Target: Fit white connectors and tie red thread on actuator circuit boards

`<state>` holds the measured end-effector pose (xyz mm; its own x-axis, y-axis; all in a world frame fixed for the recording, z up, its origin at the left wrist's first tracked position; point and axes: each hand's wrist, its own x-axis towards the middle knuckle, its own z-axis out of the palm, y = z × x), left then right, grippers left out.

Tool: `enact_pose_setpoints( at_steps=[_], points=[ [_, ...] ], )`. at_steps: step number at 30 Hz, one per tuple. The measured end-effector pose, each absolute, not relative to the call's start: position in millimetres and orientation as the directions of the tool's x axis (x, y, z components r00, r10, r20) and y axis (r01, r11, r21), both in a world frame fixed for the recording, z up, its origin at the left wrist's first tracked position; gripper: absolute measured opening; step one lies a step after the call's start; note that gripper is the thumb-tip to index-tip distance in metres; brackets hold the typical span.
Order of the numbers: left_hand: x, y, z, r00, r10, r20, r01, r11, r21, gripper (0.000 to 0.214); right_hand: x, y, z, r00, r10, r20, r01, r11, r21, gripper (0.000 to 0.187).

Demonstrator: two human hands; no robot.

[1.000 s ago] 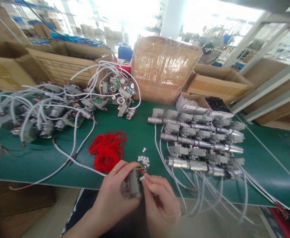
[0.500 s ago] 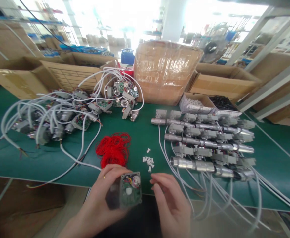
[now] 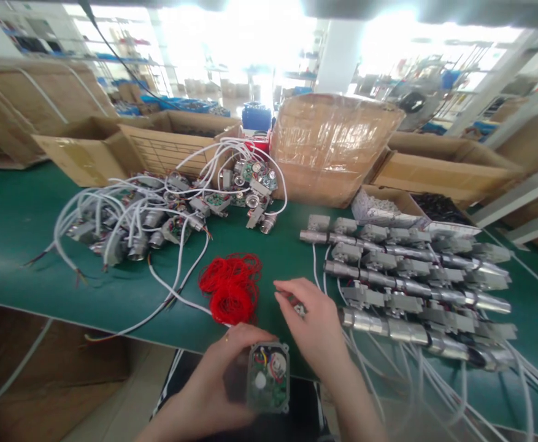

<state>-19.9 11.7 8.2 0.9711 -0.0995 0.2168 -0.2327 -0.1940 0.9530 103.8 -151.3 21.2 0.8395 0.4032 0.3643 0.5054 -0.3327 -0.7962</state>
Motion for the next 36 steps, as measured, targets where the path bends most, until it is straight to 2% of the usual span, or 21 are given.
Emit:
enact_pose_setpoints(
  at_steps=[5,10,17,20,25,30,33,36],
  points=[
    [-15.0,13.8,5.2,0.972,-0.109,0.209,-0.226,-0.175,0.958,0.058,125.7,-121.2,33.1,0.777,0.552,0.303,0.551,-0.362,-0.752,0.02],
    [-14.6,12.5,-6.6,0.964,-0.117,0.238,-0.256,-0.177,0.95,0.063,145.7,-91.9,36.5,0.746,0.623,0.235,0.577,-0.428,-0.696,0.019],
    [-13.5,12.9,-12.3,0.965,-0.114,0.238,-0.256,-0.179,0.95,0.068,168.6,-61.6,30.3,0.727,0.676,0.119,0.567,-0.494,-0.66,0.016],
    [-10.8,13.6,-17.7,0.965,-0.132,0.227,-0.249,-0.193,0.949,0.069,171.3,-61.0,34.4,0.719,0.686,0.111,0.562,-0.48,-0.674,0.018],
    [-9.2,12.7,-24.2,0.961,-0.117,0.25,-0.269,-0.186,0.945,0.07,172.6,-77.4,63.7,0.713,0.686,0.144,0.553,-0.425,-0.717,0.011],
    [-11.1,11.9,-5.3,0.981,-0.07,0.179,-0.189,-0.182,0.965,0.072,169.9,-97.6,102.6,0.693,0.705,0.151,0.537,-0.365,-0.761,0.017],
    [-10.4,13.9,12.4,0.986,-0.085,0.141,-0.158,-0.25,0.955,0.074,162.6,-110.6,121.1,0.685,0.715,0.139,0.523,-0.349,-0.778,0.018],
    [-9.6,15.7,26.9,0.986,-0.124,0.109,-0.149,-0.39,0.909,0.073,148.1,-127.1,135.3,0.691,0.711,0.129,0.535,-0.384,-0.753,0.017]
  ],
)
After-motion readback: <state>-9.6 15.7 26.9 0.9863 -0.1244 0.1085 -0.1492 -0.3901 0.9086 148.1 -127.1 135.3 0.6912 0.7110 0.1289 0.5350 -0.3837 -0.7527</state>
